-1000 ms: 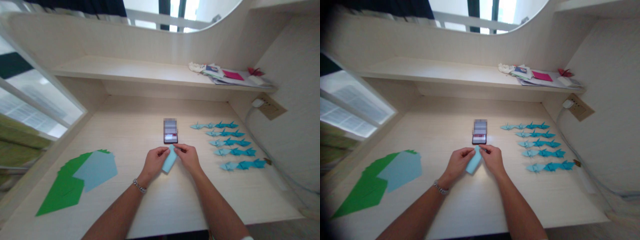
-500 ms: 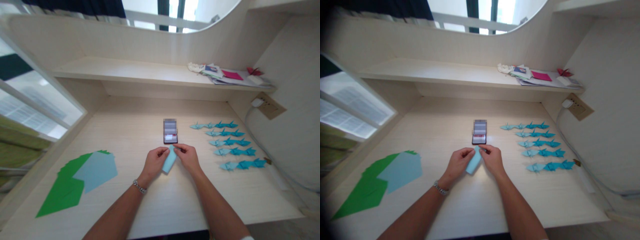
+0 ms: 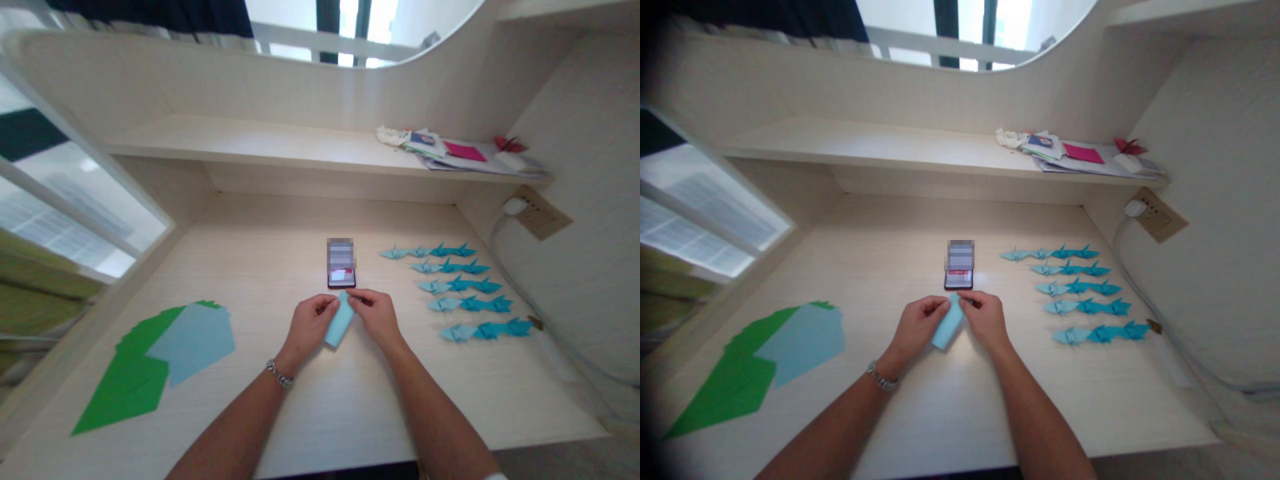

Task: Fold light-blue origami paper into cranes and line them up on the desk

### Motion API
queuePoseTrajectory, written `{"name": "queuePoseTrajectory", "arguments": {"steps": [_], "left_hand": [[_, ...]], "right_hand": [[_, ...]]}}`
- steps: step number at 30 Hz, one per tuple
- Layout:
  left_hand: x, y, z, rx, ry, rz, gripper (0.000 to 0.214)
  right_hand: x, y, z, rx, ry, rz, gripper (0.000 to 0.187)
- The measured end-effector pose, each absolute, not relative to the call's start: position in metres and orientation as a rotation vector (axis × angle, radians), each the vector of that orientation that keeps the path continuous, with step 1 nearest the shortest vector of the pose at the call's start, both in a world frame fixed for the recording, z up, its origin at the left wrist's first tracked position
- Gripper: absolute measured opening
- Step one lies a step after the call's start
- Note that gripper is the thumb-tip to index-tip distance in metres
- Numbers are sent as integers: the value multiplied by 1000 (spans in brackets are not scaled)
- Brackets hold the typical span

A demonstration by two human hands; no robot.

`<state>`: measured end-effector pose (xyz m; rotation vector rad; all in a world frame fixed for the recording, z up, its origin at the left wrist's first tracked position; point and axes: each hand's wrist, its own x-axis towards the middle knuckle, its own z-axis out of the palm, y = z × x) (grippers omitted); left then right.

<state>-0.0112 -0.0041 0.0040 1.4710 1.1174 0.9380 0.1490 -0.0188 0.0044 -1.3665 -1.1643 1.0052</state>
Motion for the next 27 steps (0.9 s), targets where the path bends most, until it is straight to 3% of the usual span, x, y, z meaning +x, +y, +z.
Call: {"name": "queuePoseTrajectory", "arguments": {"steps": [9, 16, 21, 27], "left_hand": [[-9, -2, 0, 1332, 1184, 898, 28], [-9, -2, -2, 1293, 1190, 913, 27], [-7, -3, -1, 1274, 1194, 970, 29], [-8, -5, 2, 1286, 1251, 1058, 30]], "right_hand": [[143, -18, -2, -1348, -626, 1239, 35], [147, -16, -2, -1351, -639, 1307, 35], [144, -16, 1, -1290, -621, 1275, 51], [139, -18, 1, -1275, -707, 1375, 36]]}}
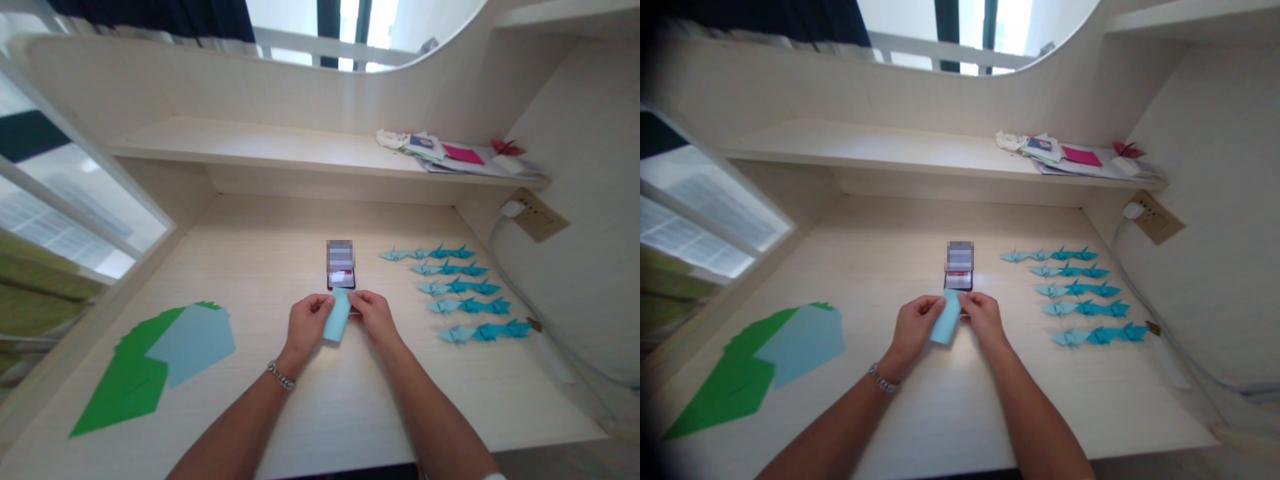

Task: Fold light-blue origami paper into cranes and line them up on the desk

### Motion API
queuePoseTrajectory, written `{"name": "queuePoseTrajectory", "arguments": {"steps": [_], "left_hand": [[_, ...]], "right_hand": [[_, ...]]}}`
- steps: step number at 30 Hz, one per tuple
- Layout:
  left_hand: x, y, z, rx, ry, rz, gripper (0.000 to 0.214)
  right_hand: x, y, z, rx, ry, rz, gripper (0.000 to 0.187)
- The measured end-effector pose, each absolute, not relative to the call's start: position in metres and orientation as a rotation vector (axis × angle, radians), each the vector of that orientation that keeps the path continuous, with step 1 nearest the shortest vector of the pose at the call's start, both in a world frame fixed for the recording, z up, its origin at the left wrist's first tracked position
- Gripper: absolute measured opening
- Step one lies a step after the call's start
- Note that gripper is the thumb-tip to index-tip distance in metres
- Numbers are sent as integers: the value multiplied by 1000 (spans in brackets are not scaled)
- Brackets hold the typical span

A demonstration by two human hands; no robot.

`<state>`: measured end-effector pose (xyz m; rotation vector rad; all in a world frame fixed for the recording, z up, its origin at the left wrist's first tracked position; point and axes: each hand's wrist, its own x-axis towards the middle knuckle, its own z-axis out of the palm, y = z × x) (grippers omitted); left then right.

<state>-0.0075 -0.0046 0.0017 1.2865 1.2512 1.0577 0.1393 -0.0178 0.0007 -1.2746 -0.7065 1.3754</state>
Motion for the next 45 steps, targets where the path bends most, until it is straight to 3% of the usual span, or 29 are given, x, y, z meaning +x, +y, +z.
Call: {"name": "queuePoseTrajectory", "arguments": {"steps": [6, 12, 22, 36, 45], "left_hand": [[-3, -7, 5, 1261, 1251, 1069, 28], [-5, -4, 3, 1185, 1242, 1097, 31], [-3, -5, 2, 841, 909, 998, 32], [-5, -4, -3, 1099, 1079, 920, 24], [-10, 1, -4, 1116, 1160, 1025, 26]], "right_hand": [[138, -18, -6, -1362, -842, 1109, 34], [133, -19, -9, -1274, -806, 1330, 33], [141, -17, -1, -1231, -683, 1302, 29], [145, -15, -11, -1329, -833, 1157, 35], [138, -16, -11, -1268, -756, 1400, 34]]}}
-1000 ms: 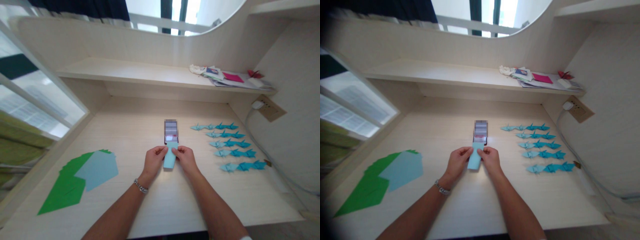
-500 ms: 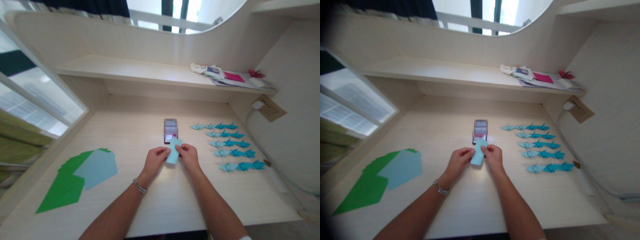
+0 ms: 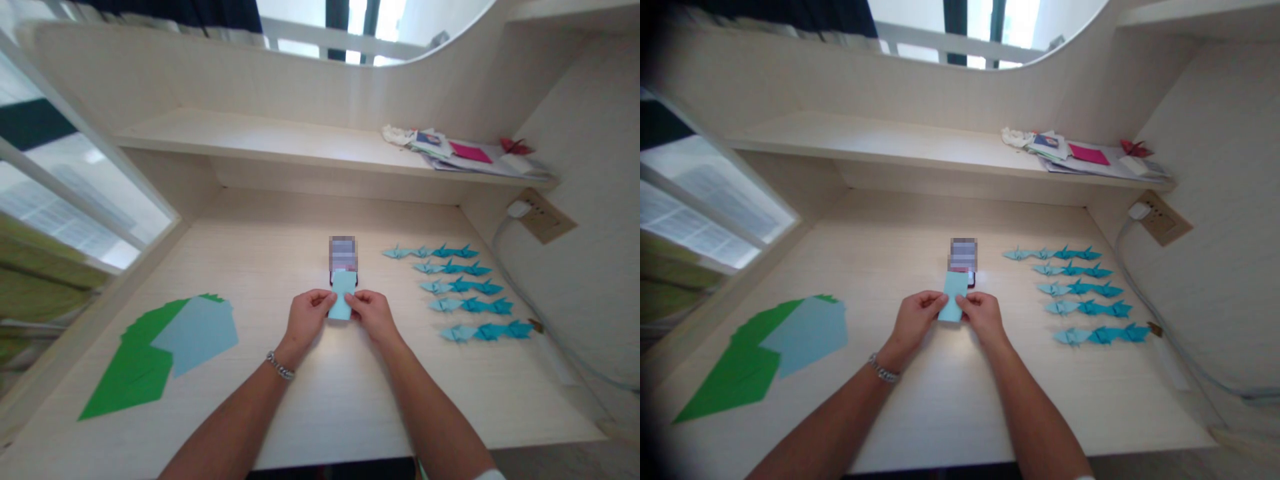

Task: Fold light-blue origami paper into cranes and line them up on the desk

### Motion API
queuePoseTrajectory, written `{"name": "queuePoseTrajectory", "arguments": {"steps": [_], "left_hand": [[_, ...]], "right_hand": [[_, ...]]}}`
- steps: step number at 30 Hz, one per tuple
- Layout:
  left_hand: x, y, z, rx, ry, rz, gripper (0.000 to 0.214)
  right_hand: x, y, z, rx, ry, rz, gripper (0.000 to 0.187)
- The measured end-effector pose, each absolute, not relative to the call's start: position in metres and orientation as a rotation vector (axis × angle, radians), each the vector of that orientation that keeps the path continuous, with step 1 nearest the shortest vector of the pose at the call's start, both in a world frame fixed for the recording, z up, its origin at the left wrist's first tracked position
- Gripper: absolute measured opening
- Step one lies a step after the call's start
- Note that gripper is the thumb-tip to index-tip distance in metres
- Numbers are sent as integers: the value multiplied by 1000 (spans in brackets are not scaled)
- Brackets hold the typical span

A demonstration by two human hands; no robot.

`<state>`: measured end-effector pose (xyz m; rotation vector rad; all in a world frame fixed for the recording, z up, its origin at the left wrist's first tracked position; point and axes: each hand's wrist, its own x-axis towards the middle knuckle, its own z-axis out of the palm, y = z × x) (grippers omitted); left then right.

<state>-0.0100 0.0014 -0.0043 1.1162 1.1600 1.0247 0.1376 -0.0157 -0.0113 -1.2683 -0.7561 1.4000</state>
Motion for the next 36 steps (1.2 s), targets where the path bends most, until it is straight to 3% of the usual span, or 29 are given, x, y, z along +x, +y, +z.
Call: {"name": "queuePoseTrajectory", "arguments": {"steps": [5, 12, 36], "left_hand": [[-10, 2, -7, 1125, 1160, 1034, 28], [-12, 4, -10, 1163, 1209, 1042, 30], [-10, 3, -11, 1200, 1220, 1011, 34]], "right_hand": [[139, -14, -19, -1327, -847, 1276, 33], [135, -18, -14, -1340, -857, 1387, 34], [135, -20, -7, -1418, -864, 1288, 35]]}}
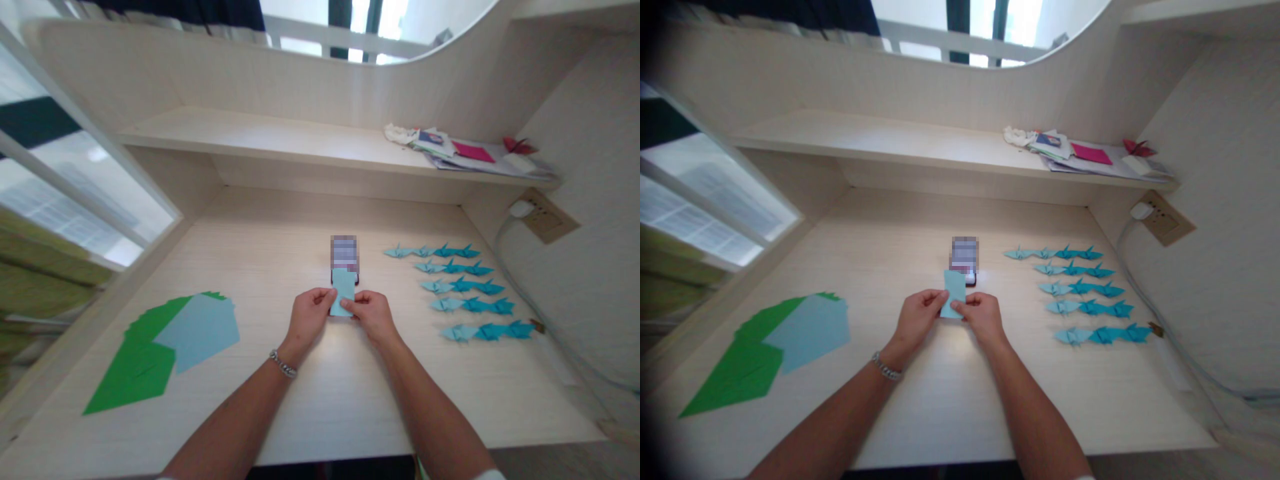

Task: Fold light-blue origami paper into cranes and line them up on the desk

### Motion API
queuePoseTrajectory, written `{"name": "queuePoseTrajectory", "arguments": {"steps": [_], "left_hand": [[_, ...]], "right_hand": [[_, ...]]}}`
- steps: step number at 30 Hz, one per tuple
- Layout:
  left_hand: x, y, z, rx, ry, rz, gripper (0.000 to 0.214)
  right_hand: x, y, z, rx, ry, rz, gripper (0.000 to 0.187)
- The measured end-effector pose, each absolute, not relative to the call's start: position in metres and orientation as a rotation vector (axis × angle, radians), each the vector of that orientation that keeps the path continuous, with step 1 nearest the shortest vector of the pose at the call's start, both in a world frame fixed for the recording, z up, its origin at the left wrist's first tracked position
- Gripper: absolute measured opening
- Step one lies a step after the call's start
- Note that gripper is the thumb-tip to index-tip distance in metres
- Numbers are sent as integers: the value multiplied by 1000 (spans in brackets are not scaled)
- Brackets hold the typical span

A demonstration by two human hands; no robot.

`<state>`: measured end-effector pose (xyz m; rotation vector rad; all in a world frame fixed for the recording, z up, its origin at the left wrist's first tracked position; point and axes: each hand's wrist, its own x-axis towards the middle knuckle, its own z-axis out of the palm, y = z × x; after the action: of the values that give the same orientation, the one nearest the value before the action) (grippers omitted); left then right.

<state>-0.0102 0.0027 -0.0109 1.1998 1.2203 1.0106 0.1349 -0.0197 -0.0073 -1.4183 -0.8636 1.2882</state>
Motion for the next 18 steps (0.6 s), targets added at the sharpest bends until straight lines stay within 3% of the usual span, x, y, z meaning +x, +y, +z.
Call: {"name": "queuePoseTrajectory", "arguments": {"steps": [18], "left_hand": [[-7, 1, -2, 978, 1182, 1089, 35]], "right_hand": [[139, -17, -7, -1353, -875, 1406, 37]]}}
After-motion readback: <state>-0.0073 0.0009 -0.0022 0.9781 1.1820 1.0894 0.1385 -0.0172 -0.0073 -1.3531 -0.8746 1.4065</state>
